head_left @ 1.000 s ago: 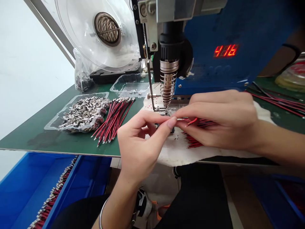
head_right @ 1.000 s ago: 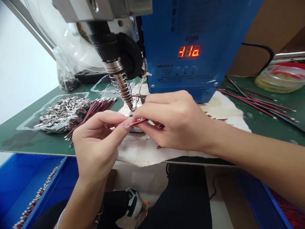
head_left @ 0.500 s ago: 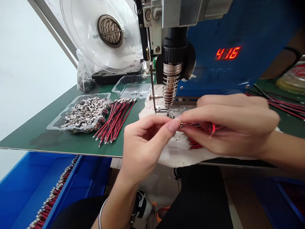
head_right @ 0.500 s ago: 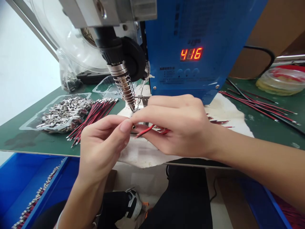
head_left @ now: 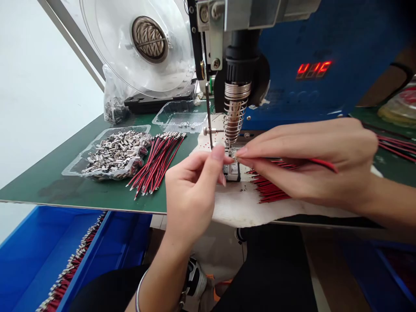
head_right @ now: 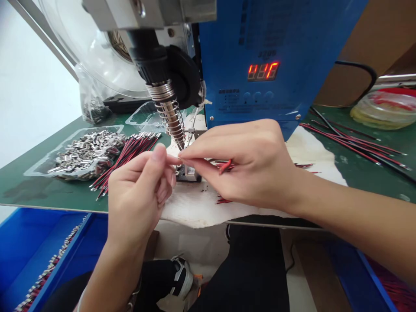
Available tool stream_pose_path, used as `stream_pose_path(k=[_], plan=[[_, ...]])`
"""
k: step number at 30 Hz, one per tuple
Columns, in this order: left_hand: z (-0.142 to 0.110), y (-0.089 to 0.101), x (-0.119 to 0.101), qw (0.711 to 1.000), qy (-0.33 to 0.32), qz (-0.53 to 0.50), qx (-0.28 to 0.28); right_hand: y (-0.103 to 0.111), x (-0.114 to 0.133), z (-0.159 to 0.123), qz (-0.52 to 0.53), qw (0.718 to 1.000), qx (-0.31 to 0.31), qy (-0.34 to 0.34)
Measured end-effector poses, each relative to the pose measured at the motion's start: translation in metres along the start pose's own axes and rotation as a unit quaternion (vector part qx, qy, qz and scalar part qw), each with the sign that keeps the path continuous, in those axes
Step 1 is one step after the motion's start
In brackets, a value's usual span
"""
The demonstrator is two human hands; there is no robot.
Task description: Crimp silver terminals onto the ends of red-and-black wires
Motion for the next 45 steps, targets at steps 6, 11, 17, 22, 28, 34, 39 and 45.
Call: stream_pose_path(k=[6,11,17,22,28,34,39,45], plan=[[0.003,0.004,0.008,0.999,0.028,0.005,-0.037,-0.009,-0.030,0.000,-0.007,0.994,0.036,-0.103],[0.003,0.004,0.008,0.999,0.032,0.024,-0.035,-0.013,-0.033,0.003,-0.014,0.994,0.051,-0.094],[0.004,0.004,0.007,0.999,0.031,0.021,-0.032,-0.013,-0.032,0.003,-0.003,0.995,0.051,-0.080],[0.004,0.003,0.007,0.999,0.034,0.020,-0.025,-0.012,-0.032,0.000,0.001,0.995,0.050,-0.090],[0.004,0.003,0.006,0.998,0.030,0.041,-0.031,-0.014,-0.029,-0.001,-0.019,0.994,0.053,-0.092],[0.004,0.003,0.005,0.998,0.026,0.048,-0.032,-0.014,-0.033,0.001,-0.036,0.992,0.047,-0.109],[0.004,0.002,0.005,0.999,0.027,0.035,-0.026,-0.013,-0.028,0.001,-0.025,0.996,0.038,-0.075],[0.004,0.002,0.005,0.999,0.025,0.035,-0.027,-0.017,-0.029,-0.002,-0.016,0.995,0.051,-0.085]])
Point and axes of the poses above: each hand's wrist, its own z-axis towards the middle knuckle, its own y-axis out of the back of the hand, x = y × z, the point moved 8 cm from there along z, towards the middle knuckle, and after that the axes turned 5 degrees about z, right-handed, at the moved point
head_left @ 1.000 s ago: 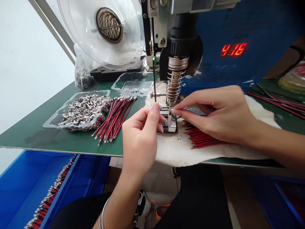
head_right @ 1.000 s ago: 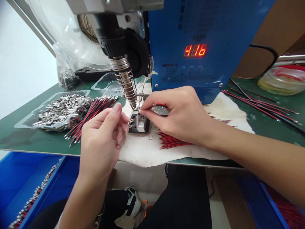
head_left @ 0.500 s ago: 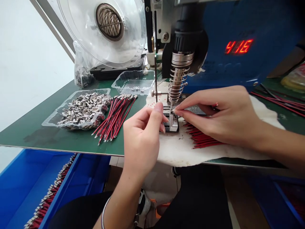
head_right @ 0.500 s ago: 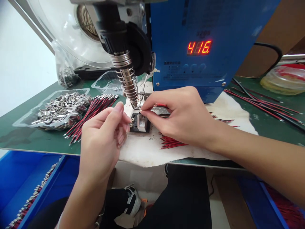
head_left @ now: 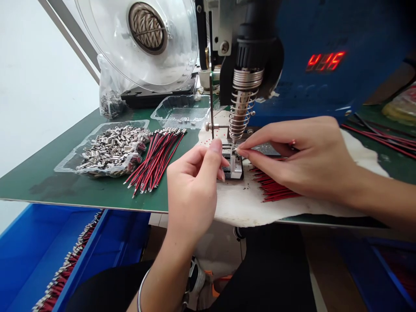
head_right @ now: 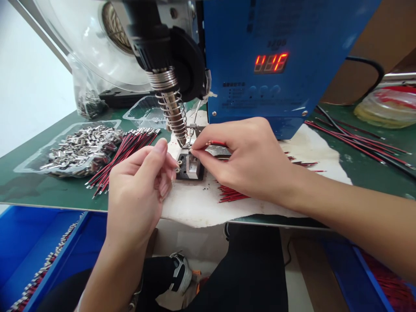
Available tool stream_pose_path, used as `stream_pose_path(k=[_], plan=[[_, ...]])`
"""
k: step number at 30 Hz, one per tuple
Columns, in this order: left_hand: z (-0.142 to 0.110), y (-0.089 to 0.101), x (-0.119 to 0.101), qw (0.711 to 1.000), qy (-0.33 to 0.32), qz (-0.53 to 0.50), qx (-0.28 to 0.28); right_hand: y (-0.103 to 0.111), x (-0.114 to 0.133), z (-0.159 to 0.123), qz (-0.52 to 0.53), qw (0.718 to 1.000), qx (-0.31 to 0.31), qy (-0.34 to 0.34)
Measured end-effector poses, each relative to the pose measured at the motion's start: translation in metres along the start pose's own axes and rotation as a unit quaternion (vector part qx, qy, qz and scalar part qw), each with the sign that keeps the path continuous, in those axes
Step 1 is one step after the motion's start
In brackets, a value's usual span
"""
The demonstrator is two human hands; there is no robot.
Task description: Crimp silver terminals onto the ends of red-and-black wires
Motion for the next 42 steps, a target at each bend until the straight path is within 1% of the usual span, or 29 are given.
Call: stream_pose_path(k=[7,16,25,33,42], plan=[[0.000,0.000,0.001,1.000,0.000,-0.010,0.006,0.002,0.003,0.000,-0.010,1.000,-0.005,-0.021],[-0.001,0.001,0.000,1.000,0.004,-0.006,0.001,0.007,-0.004,0.000,-0.026,0.999,-0.026,0.006],[-0.001,0.002,0.002,1.000,-0.002,-0.010,0.001,0.010,-0.012,-0.001,0.009,0.999,-0.031,-0.027],[0.000,0.000,0.002,1.000,0.004,-0.013,0.003,0.006,-0.014,-0.001,0.063,0.996,-0.031,-0.056],[0.000,0.002,0.002,1.000,0.009,-0.017,-0.007,0.005,-0.028,-0.001,0.094,0.985,-0.034,-0.141]])
Point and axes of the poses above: each hand's wrist, its own z-axis towards the middle knuckle, its own y-axis out of the back of the hand, x = y × z, the point moved 8 cm from there along z, towards the middle knuckle, and after that the axes turned 5 degrees about z, right-handed, at the moved point
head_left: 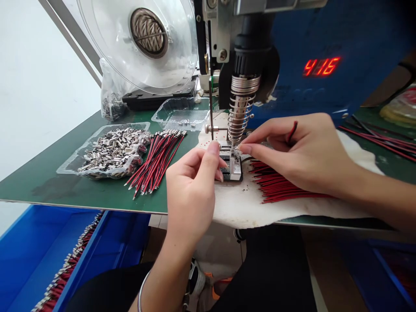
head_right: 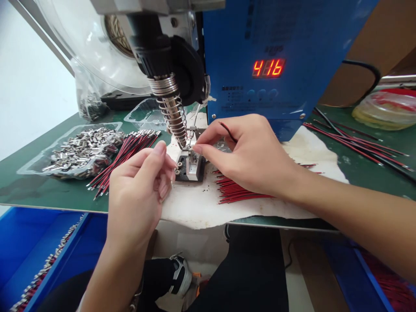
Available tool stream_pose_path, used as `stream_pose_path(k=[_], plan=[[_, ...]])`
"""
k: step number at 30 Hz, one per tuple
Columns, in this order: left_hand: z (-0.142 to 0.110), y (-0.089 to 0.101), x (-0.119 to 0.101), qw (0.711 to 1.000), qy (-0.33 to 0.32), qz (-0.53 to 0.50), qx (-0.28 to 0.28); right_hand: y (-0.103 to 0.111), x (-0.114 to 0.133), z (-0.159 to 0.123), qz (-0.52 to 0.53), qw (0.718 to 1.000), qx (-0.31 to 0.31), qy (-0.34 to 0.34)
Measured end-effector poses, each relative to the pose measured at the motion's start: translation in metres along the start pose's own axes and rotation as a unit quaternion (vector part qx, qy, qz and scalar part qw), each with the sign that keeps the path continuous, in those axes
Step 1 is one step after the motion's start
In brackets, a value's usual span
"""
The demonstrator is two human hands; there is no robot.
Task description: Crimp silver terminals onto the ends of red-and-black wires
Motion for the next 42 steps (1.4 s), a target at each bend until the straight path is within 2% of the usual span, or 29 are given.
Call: stream_pose_path(k=[4,7,16,21,30,32,37,39,42], plan=[[-0.001,0.001,-0.001,1.000,-0.001,-0.006,-0.014,0.001,-0.002,0.002,0.042,0.999,0.006,-0.032],[-0.004,0.000,-0.006,0.999,-0.031,0.012,-0.008,-0.001,0.001,0.000,0.081,0.995,0.022,-0.051],[-0.014,-0.010,-0.018,0.986,-0.115,0.086,0.087,0.005,0.025,-0.009,0.066,0.997,0.018,0.028],[-0.015,-0.010,-0.018,0.982,-0.133,0.091,0.102,0.006,0.026,-0.009,0.062,0.997,0.016,0.033],[-0.013,-0.012,-0.015,0.991,-0.080,-0.015,0.110,0.003,0.026,-0.009,0.080,0.996,0.018,0.030],[-0.011,-0.009,-0.013,0.993,-0.066,-0.032,0.093,0.004,0.028,-0.010,0.077,0.996,0.018,0.036],[0.000,0.003,-0.004,0.998,-0.001,-0.070,-0.007,0.005,0.027,-0.006,0.051,0.998,0.000,0.043],[0.002,0.003,0.000,0.998,0.021,-0.058,-0.015,0.004,0.025,-0.005,0.046,0.998,-0.002,0.043],[0.002,0.002,0.002,0.999,0.016,-0.026,-0.011,0.003,0.023,-0.005,0.039,0.998,0.002,0.047]])
Point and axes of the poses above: each hand's wrist, its own z-axis towards the middle knuckle, its own y-axis out of the back of the hand, x = y × z, the point moved 8 cm from there along z, towards the middle knuckle, and after that the axes turned 5 degrees about z, right-handed, at the moved point
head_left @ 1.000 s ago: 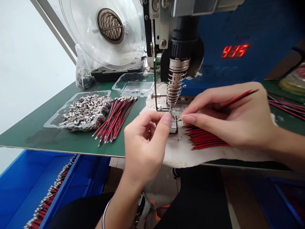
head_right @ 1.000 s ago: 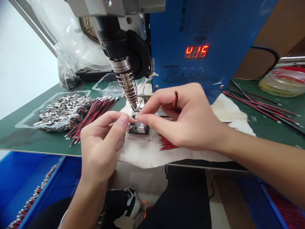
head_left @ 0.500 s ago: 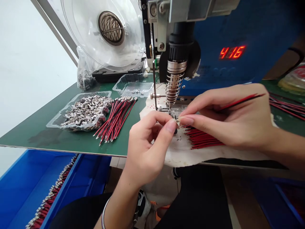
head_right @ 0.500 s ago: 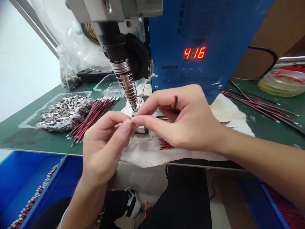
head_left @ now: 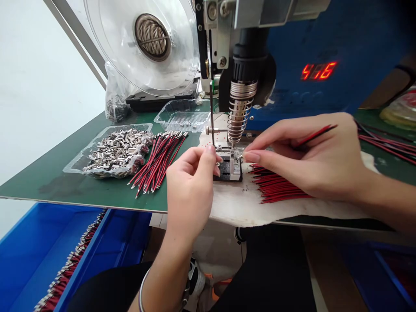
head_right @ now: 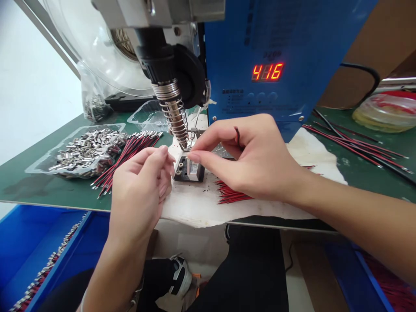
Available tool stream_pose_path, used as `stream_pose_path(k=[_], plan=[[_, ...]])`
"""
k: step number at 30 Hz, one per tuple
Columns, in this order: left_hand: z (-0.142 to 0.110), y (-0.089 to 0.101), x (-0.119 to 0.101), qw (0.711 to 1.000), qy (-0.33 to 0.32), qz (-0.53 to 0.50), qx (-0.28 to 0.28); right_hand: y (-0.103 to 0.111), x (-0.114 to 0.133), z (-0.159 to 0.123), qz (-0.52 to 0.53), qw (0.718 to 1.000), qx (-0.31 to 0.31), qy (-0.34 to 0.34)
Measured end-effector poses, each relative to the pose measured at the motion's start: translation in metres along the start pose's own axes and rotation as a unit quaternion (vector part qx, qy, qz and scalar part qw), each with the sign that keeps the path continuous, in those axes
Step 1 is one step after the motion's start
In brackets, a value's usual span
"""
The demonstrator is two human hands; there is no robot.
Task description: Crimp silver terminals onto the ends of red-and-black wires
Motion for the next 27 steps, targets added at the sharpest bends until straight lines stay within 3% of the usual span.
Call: stream_pose_path(k=[3,9,19,27], plan=[[-0.005,0.001,-0.006,0.999,-0.037,0.008,-0.006,0.000,0.004,-0.001,0.004,1.000,0.005,0.013],[-0.016,-0.013,-0.018,0.983,-0.118,0.107,0.095,-0.002,0.008,0.000,0.029,0.999,0.017,0.006],[-0.022,-0.015,-0.023,0.965,-0.198,0.157,0.070,0.000,0.005,-0.003,0.024,0.999,0.015,-0.020],[-0.023,-0.015,-0.022,0.967,-0.193,0.155,0.064,0.002,-0.003,-0.003,0.036,0.998,0.008,-0.044]])
Point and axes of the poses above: each hand's wrist, its own z-axis towards the middle knuckle, its own y-axis out of the back of the hand, x = y × z, the point moved 8 cm from there along z, towards the middle knuckle, and after that the axes turned 5 degrees about z, right-handed, at the moved point
